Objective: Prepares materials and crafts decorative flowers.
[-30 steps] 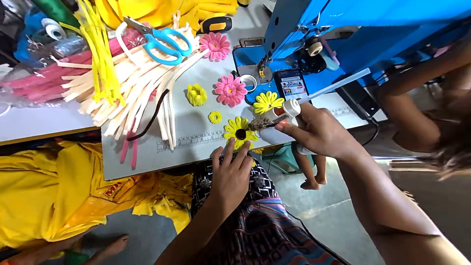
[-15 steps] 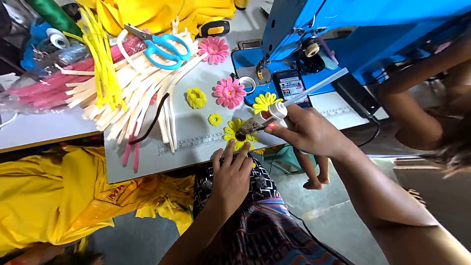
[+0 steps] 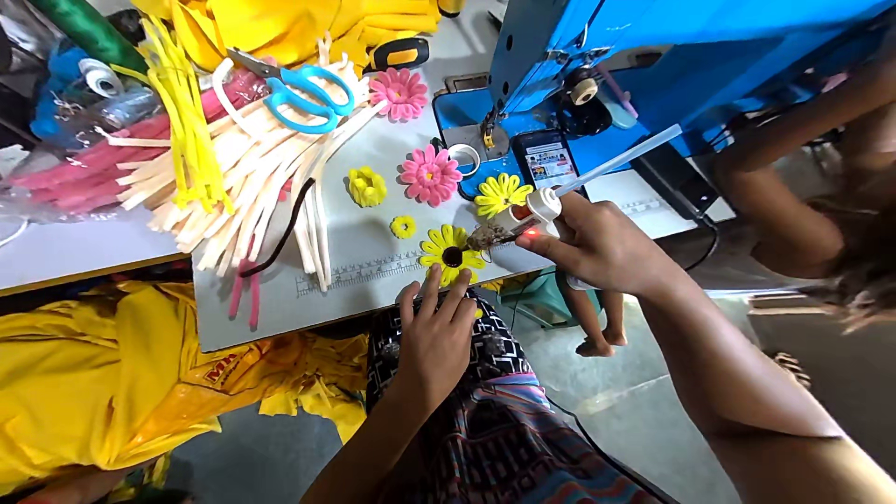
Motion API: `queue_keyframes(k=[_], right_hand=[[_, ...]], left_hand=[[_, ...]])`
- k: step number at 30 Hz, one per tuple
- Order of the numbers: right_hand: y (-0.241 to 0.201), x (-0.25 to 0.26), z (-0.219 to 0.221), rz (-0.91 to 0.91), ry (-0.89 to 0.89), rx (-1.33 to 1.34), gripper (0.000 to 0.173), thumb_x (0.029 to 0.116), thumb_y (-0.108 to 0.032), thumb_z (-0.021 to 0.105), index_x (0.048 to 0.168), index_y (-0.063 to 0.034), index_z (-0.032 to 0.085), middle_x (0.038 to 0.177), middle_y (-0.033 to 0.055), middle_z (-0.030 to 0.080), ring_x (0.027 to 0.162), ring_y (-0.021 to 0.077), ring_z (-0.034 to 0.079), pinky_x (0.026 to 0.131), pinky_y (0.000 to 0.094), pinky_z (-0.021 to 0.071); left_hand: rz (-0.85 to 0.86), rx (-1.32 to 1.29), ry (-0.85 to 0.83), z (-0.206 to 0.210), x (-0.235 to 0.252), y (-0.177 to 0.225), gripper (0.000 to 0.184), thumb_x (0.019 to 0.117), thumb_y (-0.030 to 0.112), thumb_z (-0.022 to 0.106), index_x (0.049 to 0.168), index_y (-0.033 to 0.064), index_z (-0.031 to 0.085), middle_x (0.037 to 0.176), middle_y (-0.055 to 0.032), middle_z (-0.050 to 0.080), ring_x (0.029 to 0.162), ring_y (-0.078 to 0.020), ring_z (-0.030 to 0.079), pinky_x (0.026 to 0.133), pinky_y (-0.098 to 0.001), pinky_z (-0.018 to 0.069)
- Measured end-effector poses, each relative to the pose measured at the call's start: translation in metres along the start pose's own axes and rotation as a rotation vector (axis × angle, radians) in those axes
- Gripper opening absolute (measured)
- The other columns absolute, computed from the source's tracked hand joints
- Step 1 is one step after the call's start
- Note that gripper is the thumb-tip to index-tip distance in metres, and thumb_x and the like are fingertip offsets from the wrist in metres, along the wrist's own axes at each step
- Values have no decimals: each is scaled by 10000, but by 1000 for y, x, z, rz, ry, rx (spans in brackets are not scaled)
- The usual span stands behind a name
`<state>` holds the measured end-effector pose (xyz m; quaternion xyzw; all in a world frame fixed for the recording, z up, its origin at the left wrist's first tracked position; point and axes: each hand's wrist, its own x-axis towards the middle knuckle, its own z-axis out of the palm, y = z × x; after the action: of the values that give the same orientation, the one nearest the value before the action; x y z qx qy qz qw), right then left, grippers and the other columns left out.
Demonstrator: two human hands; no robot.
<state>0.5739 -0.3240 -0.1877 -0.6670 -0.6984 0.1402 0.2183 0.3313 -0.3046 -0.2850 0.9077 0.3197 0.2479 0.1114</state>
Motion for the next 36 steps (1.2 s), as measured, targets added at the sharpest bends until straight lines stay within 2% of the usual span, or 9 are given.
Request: queue_keyframes(k=[6,15,22,26,30,36], right_hand=[[-5,-7,0,23,-39,28,318,975,-416,590,1034,-105,613,602,-79,484,486,38,466,451,263,408],[-10,-1,10,-17,-50,53,330,972,-421,583,1076,-110,622,607,-82,505,492,47,487,453,276,425],[-5,-7,2,22,-73,41,335,969,-426,596,1064,-106,621,610,-77,501,498,52,483,470,286,431],[-2,-5,-1,29,-42,46,330,978,-426,595,1050,-106,628,591,-84,475,472,41,451,442,263,401],[-2,1,-2,46,-19,26,333,984,-425,592,1051,-100,615,583,-70,468,460,61,447,432,281,391],[-5,12,2,32,-29,6,357,978,-448,590,1073,-104,616,605,-66,491,491,75,479,463,306,421]], left_hand=[[-5,8,-6,0,0,1,201,1004,233,561,932,134,721,1419,-17,636,1411,-307,498,1089,-601,359],[-4,15,-10,1,0,0,213,1002,240,560,964,135,741,1419,-22,636,1404,-324,503,1082,-598,371],[-2,6,2,1,0,0,208,998,233,561,933,135,733,1417,-22,638,1396,-327,513,1074,-605,377],[2,9,3,1,0,-1,208,999,243,564,939,137,732,1412,-22,641,1394,-325,515,1076,-606,374],[8,15,5,1,0,-1,208,996,243,566,943,140,739,1412,-14,642,1388,-322,522,1076,-599,375],[12,24,-1,-1,1,-1,187,984,237,583,909,135,721,1411,-21,642,1369,-336,539,1057,-606,388]])
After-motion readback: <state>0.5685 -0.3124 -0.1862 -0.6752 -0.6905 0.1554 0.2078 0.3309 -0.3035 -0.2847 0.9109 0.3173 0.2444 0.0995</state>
